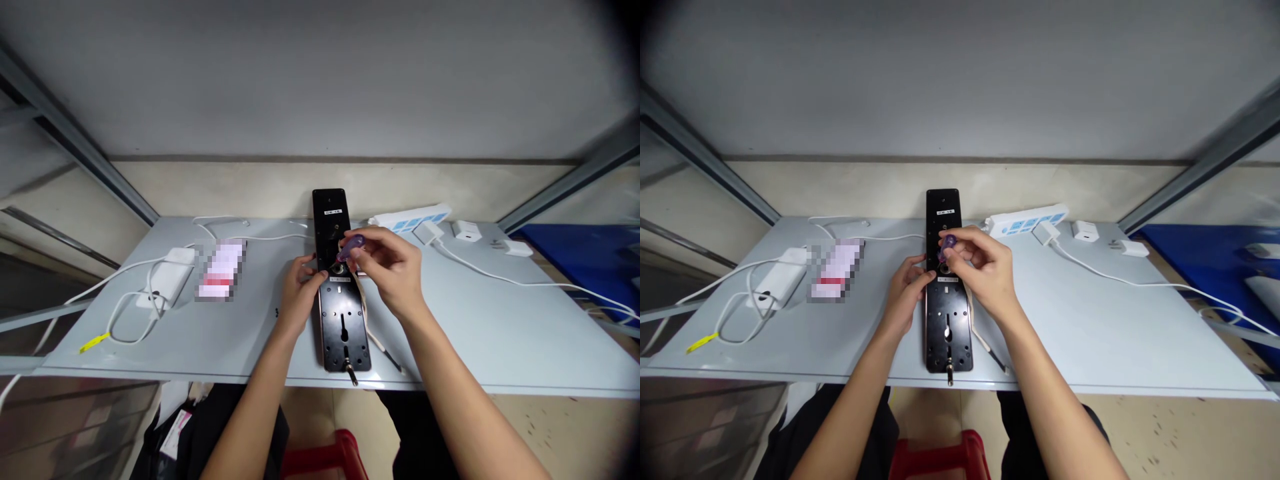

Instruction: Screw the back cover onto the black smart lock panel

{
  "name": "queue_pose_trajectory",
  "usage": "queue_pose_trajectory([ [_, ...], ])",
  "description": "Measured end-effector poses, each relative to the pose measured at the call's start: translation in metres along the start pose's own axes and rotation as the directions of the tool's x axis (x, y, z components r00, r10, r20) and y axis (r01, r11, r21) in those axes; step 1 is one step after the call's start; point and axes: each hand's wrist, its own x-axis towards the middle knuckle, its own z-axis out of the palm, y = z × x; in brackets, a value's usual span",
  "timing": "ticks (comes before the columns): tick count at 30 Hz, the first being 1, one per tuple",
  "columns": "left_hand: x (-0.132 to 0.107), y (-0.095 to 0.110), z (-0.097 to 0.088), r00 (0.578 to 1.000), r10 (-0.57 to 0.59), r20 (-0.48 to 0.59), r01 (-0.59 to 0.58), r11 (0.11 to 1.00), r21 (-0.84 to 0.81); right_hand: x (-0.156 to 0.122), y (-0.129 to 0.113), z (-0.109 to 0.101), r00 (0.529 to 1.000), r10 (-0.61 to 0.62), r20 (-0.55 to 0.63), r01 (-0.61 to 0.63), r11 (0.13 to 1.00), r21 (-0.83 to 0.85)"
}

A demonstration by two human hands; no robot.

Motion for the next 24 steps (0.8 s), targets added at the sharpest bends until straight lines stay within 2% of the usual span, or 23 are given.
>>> queue_pose_trajectory([
  [14, -0.0009, 0.0000, 0.0008, 1.000, -0.020, -0.003, 0.020, 1.000, 0.006, -0.0013, 0.0051, -0.0015, 0.999, -0.034, 0.036, 0.032, 0.998, 0.054],
  [24, -0.0026, 0.0021, 0.0011, 1.000, -0.024, -0.007, 0.024, 1.000, 0.008, -0.0007, 0.0084, -0.0016, 0.998, -0.052, 0.022, 0.051, 0.998, 0.034],
])
